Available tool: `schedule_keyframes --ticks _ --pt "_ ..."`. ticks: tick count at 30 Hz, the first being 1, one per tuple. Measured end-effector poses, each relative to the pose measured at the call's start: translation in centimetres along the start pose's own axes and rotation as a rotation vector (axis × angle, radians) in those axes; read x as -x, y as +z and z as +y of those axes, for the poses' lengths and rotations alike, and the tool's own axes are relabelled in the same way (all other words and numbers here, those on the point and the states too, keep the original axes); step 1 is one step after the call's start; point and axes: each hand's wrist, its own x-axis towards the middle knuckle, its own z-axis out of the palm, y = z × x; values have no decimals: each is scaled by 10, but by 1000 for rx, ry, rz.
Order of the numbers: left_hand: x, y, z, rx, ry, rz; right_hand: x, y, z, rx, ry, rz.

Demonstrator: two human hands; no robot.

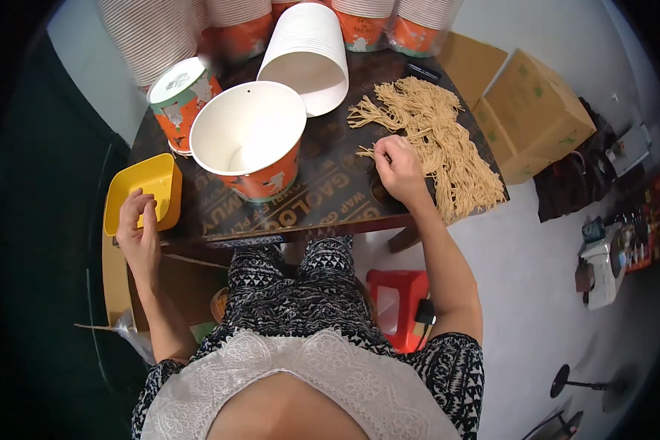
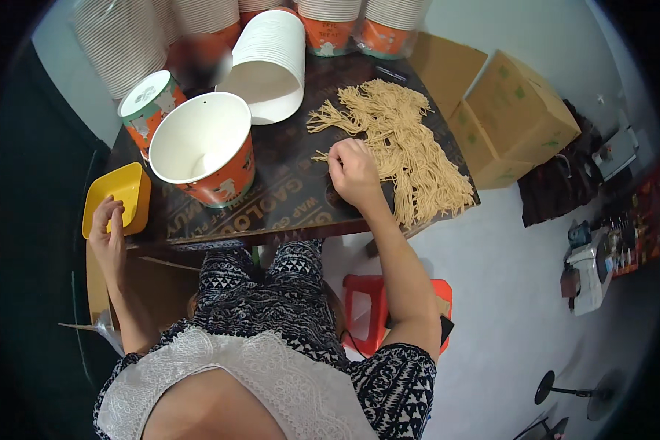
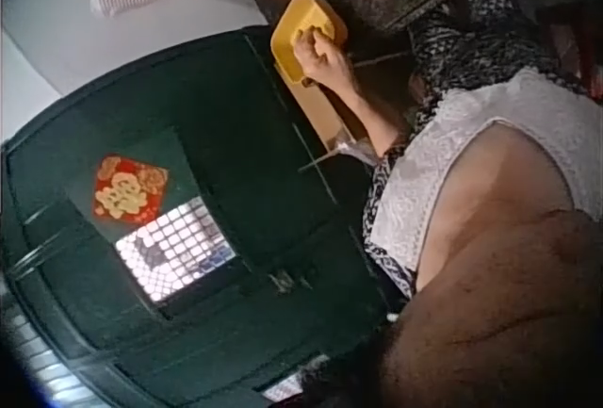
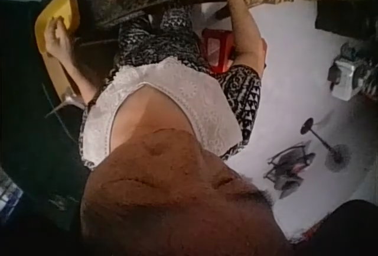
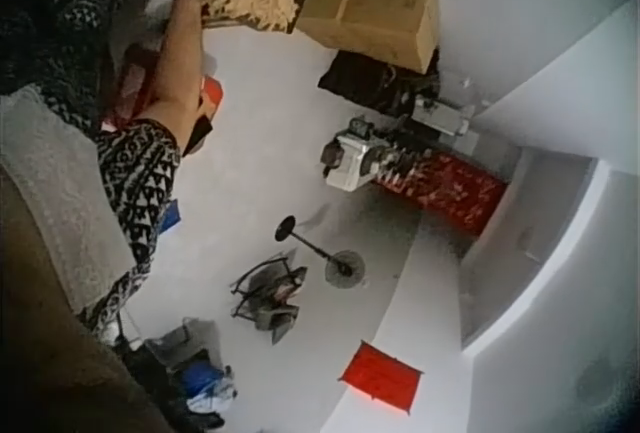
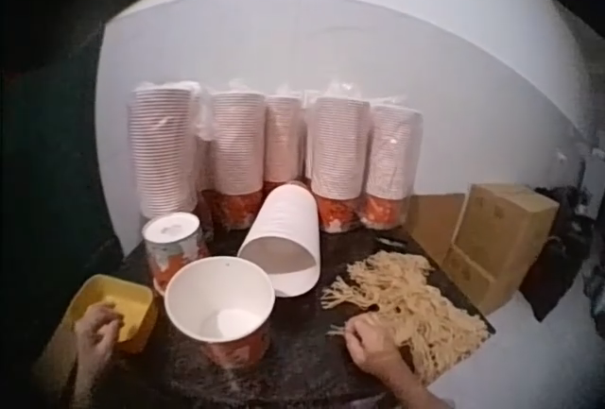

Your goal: Attaching strings to the inside of paper cups for assembly/packaging.

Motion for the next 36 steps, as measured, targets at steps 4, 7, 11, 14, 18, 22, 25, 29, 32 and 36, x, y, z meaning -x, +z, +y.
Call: schedule_keyframes --ticks 4,7,11,14,18,22,25,29,32,36 --pt "6 -4 5 12 -33 28 0 2 2 0 -16 -4" --pt "10 -8 5 6 -85 38 0 3 4 20 11 -11" --pt "17 -10 -4 60 -75 23 1 3 4 33 10 -5" --pt "19 -12 0 68 -77 26 -1 3 6 28 26 -3" --pt "23 -13 -1 95 -98 37 0 1 4 18 74 -1" --pt "25 -12 -4 85 -44 43 3 2 4 14 65 24" --pt "24 -8 5 80 -32 45 4 3 3 4 60 53" --pt "19 1 6 90 -1 33 4 2 4 -7 63 50" --pt "13 5 11 126 11 20 -1 -1 3 -15 65 27" --pt "3 17 21 194 -24 0 -5 -1 7 -12 66 2"
